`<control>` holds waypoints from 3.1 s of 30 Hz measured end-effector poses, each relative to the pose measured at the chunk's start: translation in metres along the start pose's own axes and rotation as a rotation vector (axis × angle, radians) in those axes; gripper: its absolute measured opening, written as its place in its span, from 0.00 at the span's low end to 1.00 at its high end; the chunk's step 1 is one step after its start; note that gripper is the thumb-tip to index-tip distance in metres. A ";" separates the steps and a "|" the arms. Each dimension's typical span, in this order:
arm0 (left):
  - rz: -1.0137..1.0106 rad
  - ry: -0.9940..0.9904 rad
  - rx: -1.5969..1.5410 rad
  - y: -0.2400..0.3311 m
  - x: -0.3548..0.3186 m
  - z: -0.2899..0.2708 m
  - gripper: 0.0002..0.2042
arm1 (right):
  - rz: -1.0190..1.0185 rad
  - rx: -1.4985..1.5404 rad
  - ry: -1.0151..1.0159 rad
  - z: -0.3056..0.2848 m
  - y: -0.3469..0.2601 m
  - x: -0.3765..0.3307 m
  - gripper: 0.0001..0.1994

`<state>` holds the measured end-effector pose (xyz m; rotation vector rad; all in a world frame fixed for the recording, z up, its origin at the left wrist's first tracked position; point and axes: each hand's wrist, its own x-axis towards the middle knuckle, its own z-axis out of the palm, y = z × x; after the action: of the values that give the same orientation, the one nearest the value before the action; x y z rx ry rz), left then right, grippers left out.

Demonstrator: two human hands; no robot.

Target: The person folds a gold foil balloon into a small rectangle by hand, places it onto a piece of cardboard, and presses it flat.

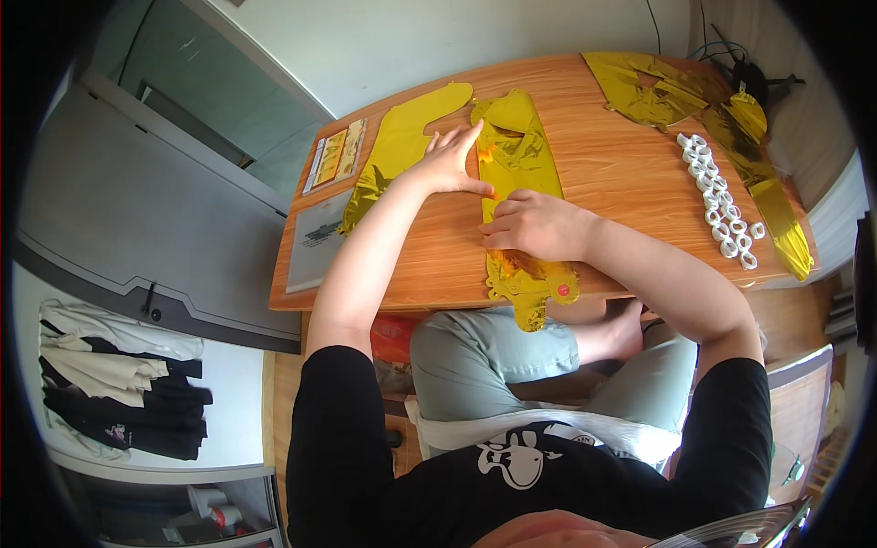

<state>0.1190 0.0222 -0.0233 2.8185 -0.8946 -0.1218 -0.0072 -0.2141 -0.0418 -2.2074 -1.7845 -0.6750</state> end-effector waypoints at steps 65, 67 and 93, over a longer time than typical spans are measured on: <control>0.344 0.079 0.060 0.053 -0.031 0.046 0.45 | 0.775 0.814 0.057 -0.058 -0.021 -0.069 0.26; 0.342 0.084 0.060 0.049 -0.032 0.047 0.46 | 0.675 0.491 -0.086 -0.064 -0.032 -0.059 0.24; 0.376 0.092 -0.002 0.041 -0.023 0.058 0.42 | 0.486 0.207 -0.044 -0.030 -0.040 -0.023 0.12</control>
<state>0.0691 -0.0058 -0.0711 2.5728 -1.3760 0.0590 -0.0555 -0.2379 -0.0313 -2.3842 -1.1907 -0.3208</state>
